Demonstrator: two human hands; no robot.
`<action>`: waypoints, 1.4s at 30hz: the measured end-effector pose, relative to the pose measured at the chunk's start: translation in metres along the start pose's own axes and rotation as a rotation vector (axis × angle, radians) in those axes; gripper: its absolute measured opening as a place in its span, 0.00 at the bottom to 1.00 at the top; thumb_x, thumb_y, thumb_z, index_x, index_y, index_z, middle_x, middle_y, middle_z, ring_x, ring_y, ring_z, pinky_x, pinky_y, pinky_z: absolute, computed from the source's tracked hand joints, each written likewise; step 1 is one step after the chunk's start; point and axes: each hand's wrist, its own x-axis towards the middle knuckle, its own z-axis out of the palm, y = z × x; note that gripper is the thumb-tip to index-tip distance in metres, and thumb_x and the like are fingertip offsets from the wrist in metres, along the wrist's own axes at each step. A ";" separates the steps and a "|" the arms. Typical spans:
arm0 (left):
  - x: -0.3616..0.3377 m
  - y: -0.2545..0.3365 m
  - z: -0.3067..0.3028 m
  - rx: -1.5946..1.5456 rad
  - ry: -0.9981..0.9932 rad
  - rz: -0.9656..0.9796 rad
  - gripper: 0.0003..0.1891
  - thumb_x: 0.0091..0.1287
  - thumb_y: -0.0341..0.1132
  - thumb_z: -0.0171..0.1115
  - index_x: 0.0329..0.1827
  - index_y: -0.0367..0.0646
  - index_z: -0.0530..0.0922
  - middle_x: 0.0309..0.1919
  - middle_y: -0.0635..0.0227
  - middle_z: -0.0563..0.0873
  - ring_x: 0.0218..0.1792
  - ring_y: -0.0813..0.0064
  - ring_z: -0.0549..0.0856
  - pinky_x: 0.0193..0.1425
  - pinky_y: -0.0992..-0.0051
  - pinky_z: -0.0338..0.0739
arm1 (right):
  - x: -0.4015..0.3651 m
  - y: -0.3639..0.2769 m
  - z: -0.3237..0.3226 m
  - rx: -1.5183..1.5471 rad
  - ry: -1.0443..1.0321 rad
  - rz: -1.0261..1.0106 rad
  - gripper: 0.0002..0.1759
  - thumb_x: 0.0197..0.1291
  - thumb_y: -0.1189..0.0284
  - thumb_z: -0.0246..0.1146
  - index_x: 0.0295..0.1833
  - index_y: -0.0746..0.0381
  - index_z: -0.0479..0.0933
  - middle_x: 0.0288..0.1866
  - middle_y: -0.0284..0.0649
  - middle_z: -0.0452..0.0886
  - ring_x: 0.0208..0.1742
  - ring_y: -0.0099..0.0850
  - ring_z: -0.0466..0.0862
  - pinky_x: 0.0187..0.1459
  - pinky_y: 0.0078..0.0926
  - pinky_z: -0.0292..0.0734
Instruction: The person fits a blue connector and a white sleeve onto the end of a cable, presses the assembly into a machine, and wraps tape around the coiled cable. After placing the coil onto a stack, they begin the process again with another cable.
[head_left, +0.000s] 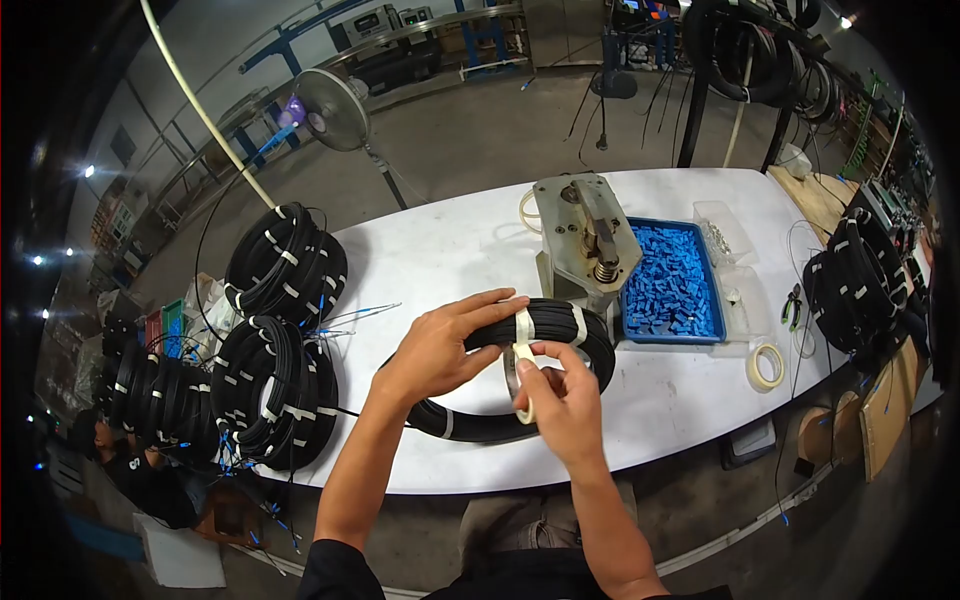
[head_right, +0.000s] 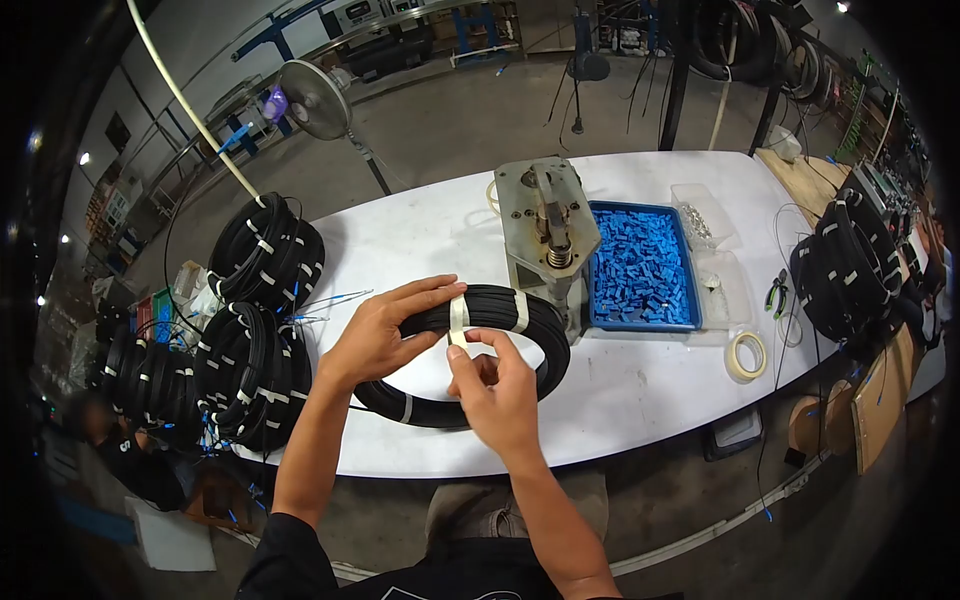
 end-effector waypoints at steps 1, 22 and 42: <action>-0.001 0.000 0.000 -0.002 -0.007 0.001 0.32 0.54 0.25 0.63 0.66 0.53 0.76 0.64 0.62 0.79 0.58 0.57 0.82 0.61 0.66 0.79 | 0.004 -0.001 -0.006 0.002 0.006 0.004 0.16 0.66 0.68 0.63 0.51 0.67 0.72 0.18 0.33 0.76 0.19 0.18 0.74 0.26 0.17 0.69; 0.001 0.003 0.004 0.082 0.014 0.046 0.30 0.57 0.29 0.65 0.67 0.58 0.75 0.63 0.66 0.79 0.56 0.57 0.83 0.58 0.65 0.80 | 0.019 -0.036 -0.025 0.615 -0.356 0.624 0.10 0.70 0.61 0.57 0.46 0.56 0.72 0.21 0.29 0.69 0.15 0.21 0.67 0.31 0.32 0.81; 0.018 0.023 0.004 0.078 0.004 -0.010 0.23 0.57 0.39 0.66 0.55 0.41 0.80 0.49 0.56 0.86 0.47 0.57 0.87 0.52 0.67 0.81 | 0.016 0.027 -0.004 0.249 -0.014 0.032 0.11 0.73 0.69 0.55 0.46 0.66 0.77 0.23 0.33 0.76 0.19 0.19 0.75 0.19 0.17 0.74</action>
